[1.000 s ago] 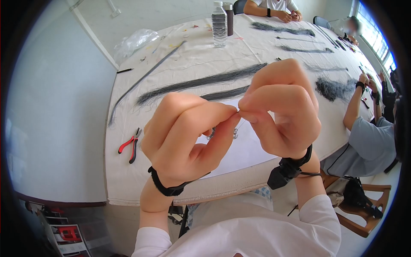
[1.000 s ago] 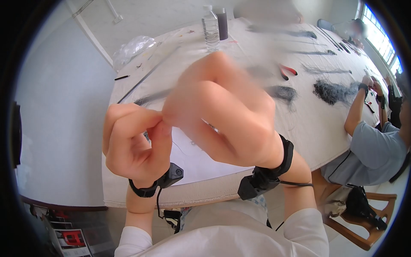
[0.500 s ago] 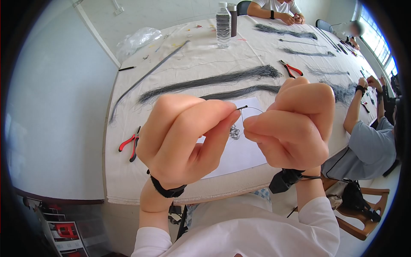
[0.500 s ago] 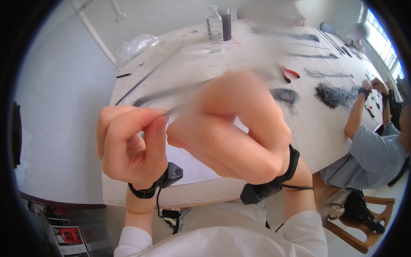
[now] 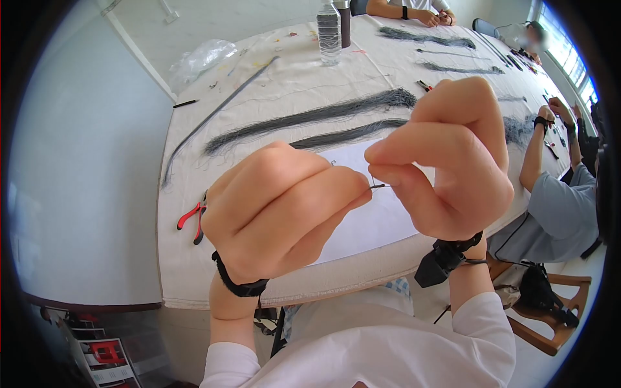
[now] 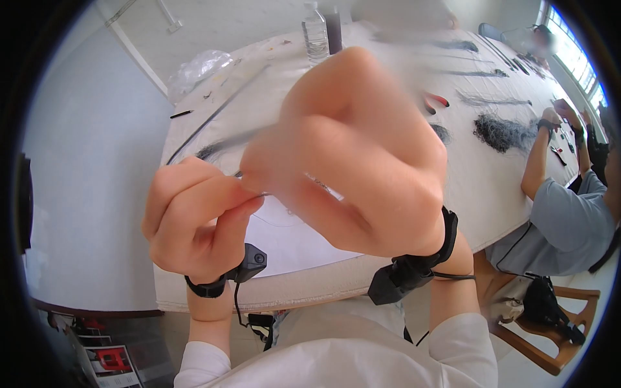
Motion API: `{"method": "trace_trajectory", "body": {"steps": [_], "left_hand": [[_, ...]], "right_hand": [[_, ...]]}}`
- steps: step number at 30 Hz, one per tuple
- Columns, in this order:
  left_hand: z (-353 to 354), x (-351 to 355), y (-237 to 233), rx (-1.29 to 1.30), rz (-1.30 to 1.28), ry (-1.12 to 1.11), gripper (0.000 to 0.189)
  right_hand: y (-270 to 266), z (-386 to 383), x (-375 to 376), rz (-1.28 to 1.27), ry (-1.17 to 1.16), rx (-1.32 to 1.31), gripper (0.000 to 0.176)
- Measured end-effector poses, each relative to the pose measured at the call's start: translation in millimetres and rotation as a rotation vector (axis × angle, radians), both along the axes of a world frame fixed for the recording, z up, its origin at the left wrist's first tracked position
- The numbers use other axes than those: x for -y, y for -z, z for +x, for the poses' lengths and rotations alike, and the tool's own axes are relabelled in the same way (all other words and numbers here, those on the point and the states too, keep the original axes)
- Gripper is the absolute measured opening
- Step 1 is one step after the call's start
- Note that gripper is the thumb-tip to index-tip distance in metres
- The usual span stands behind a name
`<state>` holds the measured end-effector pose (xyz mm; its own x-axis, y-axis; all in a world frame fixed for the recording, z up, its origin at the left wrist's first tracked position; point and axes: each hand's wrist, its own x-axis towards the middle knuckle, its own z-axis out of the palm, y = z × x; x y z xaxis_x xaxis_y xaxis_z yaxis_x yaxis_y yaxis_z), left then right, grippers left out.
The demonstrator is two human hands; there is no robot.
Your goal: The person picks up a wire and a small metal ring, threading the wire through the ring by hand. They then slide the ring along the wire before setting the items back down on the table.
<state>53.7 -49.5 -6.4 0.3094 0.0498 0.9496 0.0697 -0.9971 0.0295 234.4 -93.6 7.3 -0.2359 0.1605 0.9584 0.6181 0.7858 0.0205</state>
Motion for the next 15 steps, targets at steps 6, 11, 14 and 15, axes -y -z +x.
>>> {"method": "trace_trajectory", "body": {"steps": [6, 11, 14, 15], "left_hand": [[0.2, 3.1, 1.2, 0.058, -0.102, 0.010, 0.016], [-1.9, 3.4, -1.2, 0.115, -0.131, -0.055, 0.020], [-0.7, 4.5, -1.2, 0.140, -0.127, -0.098, 0.021], [0.1, 3.8, 0.4, 0.157, -0.117, -0.115, 0.021]], "right_hand": [[3.0, 0.0, -3.9, -0.233, -0.060, -0.055, 0.020], [2.1, -0.8, -5.2, -0.206, -0.104, -0.002, 0.022], [7.2, -3.0, -5.4, -0.142, -0.118, 0.014, 0.025], [7.8, -4.3, -5.2, -0.142, -0.119, 0.014, 0.025]]}}
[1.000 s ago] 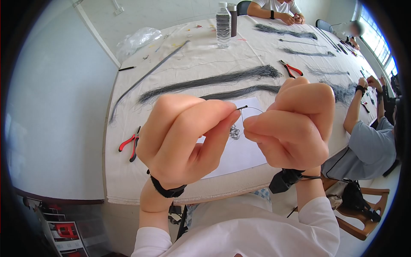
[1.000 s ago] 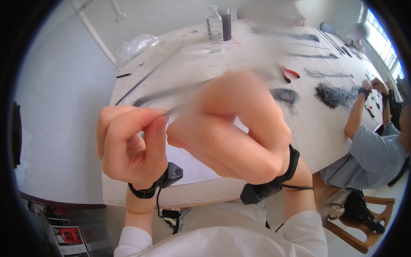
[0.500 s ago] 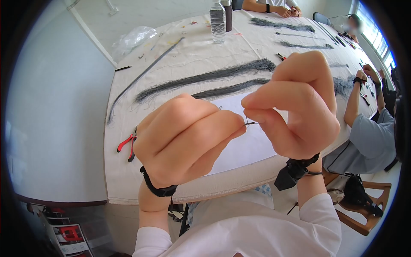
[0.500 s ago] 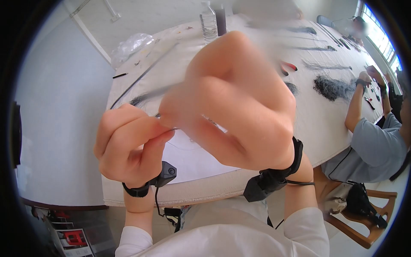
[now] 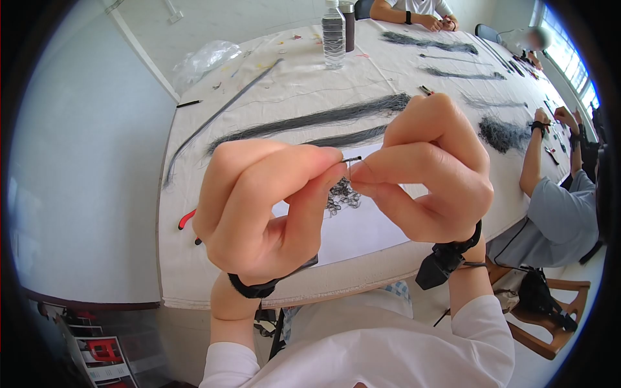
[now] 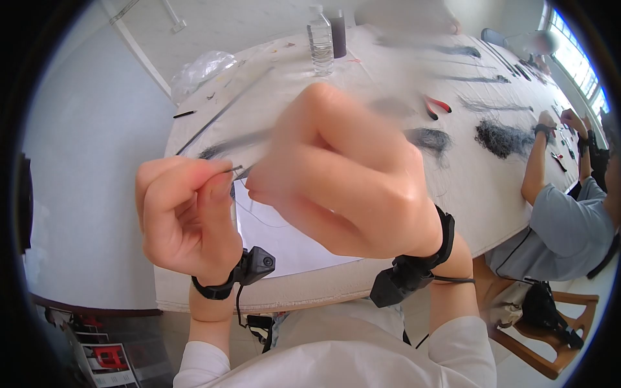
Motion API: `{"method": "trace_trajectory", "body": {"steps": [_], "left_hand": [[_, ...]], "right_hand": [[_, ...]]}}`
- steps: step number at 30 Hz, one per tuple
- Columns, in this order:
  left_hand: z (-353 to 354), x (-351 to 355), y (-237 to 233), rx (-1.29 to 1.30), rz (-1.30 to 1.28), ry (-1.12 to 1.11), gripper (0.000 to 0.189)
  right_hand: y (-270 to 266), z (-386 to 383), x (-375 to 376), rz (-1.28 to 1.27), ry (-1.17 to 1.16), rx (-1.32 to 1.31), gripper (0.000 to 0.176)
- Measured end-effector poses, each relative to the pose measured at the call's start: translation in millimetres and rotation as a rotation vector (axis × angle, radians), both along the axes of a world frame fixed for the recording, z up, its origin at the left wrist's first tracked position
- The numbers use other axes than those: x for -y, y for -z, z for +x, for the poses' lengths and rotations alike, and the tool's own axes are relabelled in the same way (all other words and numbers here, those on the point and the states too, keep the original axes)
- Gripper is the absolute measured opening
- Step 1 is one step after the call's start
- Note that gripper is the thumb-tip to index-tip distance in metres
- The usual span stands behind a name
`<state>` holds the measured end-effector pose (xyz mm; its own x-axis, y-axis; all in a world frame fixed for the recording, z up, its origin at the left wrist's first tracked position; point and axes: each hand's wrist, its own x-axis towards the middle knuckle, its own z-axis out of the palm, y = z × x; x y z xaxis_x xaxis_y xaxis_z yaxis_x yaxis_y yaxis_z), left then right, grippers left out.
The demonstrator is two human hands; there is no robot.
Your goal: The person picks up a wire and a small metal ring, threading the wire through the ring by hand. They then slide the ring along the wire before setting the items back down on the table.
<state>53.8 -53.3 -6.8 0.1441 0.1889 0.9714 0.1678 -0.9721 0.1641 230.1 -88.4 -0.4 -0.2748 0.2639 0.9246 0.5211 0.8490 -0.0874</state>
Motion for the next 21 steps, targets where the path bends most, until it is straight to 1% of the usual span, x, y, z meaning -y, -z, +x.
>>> {"method": "trace_trajectory", "body": {"steps": [2, 5, 7, 11, 13, 17, 20, 21], "left_hand": [[1, -2, 3, 0.015, 0.008, -0.018, 0.022], [3, -3, 5, 0.012, 0.042, -0.040, 0.021], [4, -3, 7, -0.005, 0.059, -0.039, 0.011], [3, -4, 5, -0.037, 0.067, -0.065, 0.011], [5, -9, 4, -0.031, 0.153, -0.027, 0.021], [8, -9, 2, -0.042, 0.177, 0.004, 0.021], [8, -6, 2, -0.083, 0.126, 0.003, 0.021], [8, -6, 2, -0.104, 0.129, 0.034, 0.021]], "right_hand": [[1, -4, 0, 0.080, 0.026, 0.003, 0.027], [7, -9, 3, 0.098, 0.085, -0.019, 0.028], [4, -9, 5, 0.124, 0.095, -0.009, 0.028], [-1, -6, 14, 0.138, 0.152, 0.046, 0.031], [-2, -4, 13, 0.158, 0.150, 0.047, 0.031], [-5, -2, 11, 0.191, 0.153, 0.016, 0.028], [-3, 7, 4, 0.201, 0.103, 0.003, 0.025], [-5, 8, 4, 0.199, 0.104, 0.003, 0.025]]}}
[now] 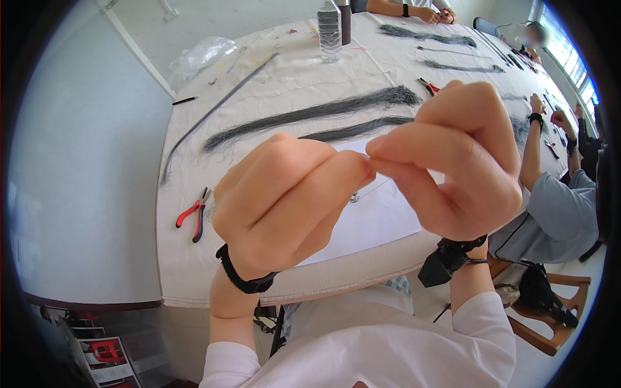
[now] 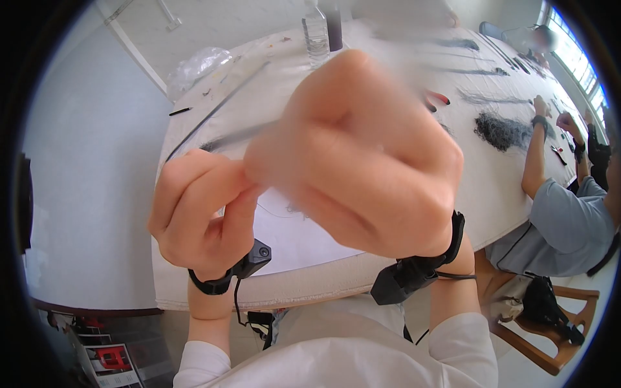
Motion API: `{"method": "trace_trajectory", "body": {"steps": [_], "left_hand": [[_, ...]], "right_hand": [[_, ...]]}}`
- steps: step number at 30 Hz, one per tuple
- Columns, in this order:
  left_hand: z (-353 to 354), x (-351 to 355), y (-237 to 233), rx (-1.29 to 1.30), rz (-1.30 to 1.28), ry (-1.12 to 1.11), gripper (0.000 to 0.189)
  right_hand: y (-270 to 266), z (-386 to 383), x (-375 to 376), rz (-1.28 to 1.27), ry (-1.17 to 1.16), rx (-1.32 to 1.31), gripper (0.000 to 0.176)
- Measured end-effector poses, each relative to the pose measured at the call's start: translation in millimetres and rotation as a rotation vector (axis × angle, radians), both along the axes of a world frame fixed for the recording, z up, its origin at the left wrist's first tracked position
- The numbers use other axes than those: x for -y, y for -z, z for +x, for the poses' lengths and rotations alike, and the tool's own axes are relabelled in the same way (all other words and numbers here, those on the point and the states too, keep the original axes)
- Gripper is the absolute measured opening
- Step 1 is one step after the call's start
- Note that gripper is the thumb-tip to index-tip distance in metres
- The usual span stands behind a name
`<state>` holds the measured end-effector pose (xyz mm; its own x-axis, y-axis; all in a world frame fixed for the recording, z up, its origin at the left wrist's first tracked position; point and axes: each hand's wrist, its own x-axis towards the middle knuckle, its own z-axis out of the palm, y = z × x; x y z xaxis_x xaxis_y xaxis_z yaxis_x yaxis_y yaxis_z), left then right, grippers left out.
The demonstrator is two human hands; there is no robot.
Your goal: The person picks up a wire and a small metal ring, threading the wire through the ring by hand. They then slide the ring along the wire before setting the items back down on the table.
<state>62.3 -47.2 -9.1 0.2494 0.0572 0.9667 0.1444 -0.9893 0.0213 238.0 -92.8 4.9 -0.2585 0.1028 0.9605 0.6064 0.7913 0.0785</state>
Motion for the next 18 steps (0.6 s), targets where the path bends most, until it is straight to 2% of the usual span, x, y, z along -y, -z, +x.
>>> {"method": "trace_trajectory", "body": {"steps": [3, 4, 9, 18], "left_hand": [[-2.3, -2.7, 1.9, -0.040, 0.022, 0.044, 0.020], [-3.1, -3.7, 2.5, -0.057, 0.045, 0.058, 0.018], [-4.2, -2.9, 4.0, -0.012, -0.004, 0.038, 0.016], [-7.3, 3.4, 4.3, 0.053, -0.022, -0.062, 0.009]], "right_hand": [[-5.9, 0.7, 3.4, -0.215, 0.080, -0.013, 0.022], [-5.2, 0.5, 2.0, -0.216, 0.080, -0.013, 0.022], [0.6, -0.8, -6.3, -0.394, -0.041, -0.105, 0.017], [2.4, -4.6, -4.5, -0.304, -0.051, -0.048, 0.025]]}}
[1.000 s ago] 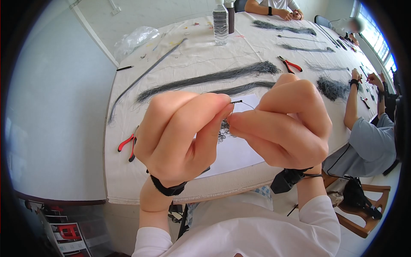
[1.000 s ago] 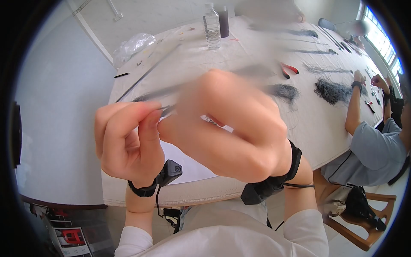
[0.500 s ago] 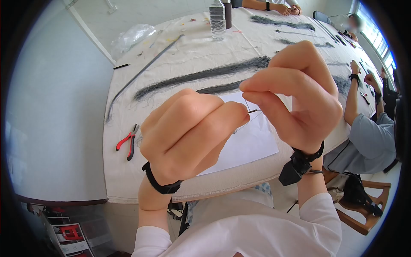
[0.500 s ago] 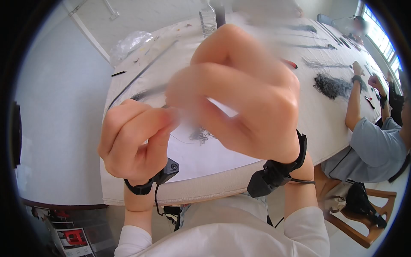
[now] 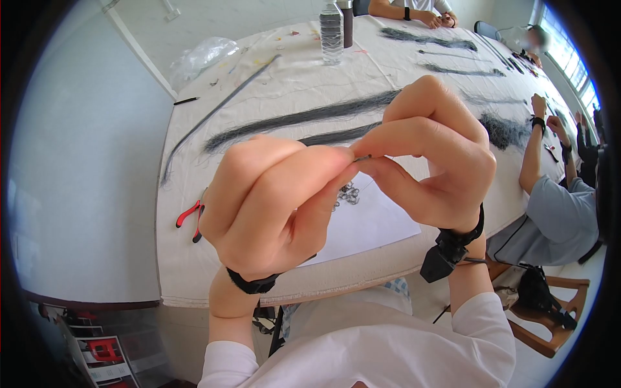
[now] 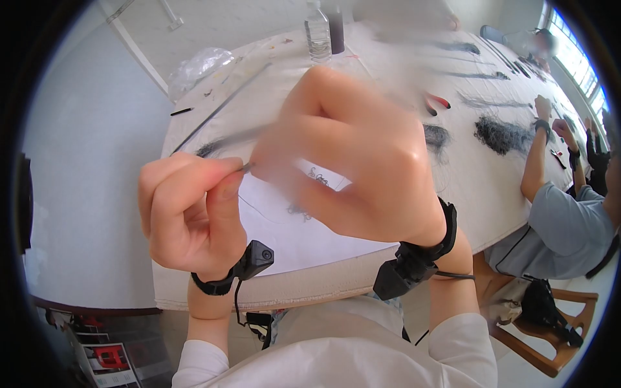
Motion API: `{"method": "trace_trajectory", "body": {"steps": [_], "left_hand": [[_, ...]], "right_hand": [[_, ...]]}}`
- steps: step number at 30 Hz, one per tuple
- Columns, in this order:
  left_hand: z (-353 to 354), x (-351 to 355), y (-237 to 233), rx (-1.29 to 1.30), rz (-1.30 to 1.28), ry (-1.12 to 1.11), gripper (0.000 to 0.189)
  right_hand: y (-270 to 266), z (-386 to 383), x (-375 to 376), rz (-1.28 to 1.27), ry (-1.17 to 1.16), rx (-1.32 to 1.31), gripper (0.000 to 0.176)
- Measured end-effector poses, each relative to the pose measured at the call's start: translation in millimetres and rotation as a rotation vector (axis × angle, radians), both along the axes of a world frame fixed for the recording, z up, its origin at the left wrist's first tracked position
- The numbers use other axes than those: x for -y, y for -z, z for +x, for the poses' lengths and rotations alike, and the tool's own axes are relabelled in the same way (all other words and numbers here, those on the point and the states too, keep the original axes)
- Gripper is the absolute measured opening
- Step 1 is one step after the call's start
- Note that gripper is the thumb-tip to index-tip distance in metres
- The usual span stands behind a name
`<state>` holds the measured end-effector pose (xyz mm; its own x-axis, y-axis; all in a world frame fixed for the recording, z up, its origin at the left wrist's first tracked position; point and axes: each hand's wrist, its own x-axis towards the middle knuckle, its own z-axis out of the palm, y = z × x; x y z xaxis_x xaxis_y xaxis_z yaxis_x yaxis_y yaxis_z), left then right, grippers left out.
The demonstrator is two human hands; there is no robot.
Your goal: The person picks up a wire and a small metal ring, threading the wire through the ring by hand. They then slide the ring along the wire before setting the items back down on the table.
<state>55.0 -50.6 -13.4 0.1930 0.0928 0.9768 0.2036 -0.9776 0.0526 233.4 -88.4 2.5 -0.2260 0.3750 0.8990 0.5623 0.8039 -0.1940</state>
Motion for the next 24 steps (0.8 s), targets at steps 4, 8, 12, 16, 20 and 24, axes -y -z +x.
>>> {"method": "trace_trajectory", "body": {"steps": [4, 8, 12, 16, 20, 24], "left_hand": [[1, -4, 0, 0.040, 0.022, -0.007, 0.009], [1, -9, -1, 0.051, 0.053, -0.005, 0.022], [1, -8, -1, 0.052, 0.070, 0.004, 0.021], [2, -9, 0, 0.057, 0.078, 0.031, 0.022], [4, -7, -2, 0.027, 0.077, 0.031, 0.023], [7, -4, -2, 0.010, 0.052, 0.027, 0.022]], "right_hand": [[2, -4, 0, 0.043, -0.011, 0.000, 0.027], [2, -5, 3, 0.108, 0.011, 0.047, 0.029], [0, -11, 12, 0.125, 0.064, 0.037, 0.027], [-3, -13, 13, 0.233, 0.131, 0.004, 0.027], [1, -9, 13, 0.151, 0.048, 0.019, 0.026], [8, -7, 3, 0.194, 0.008, 0.076, 0.022]]}}
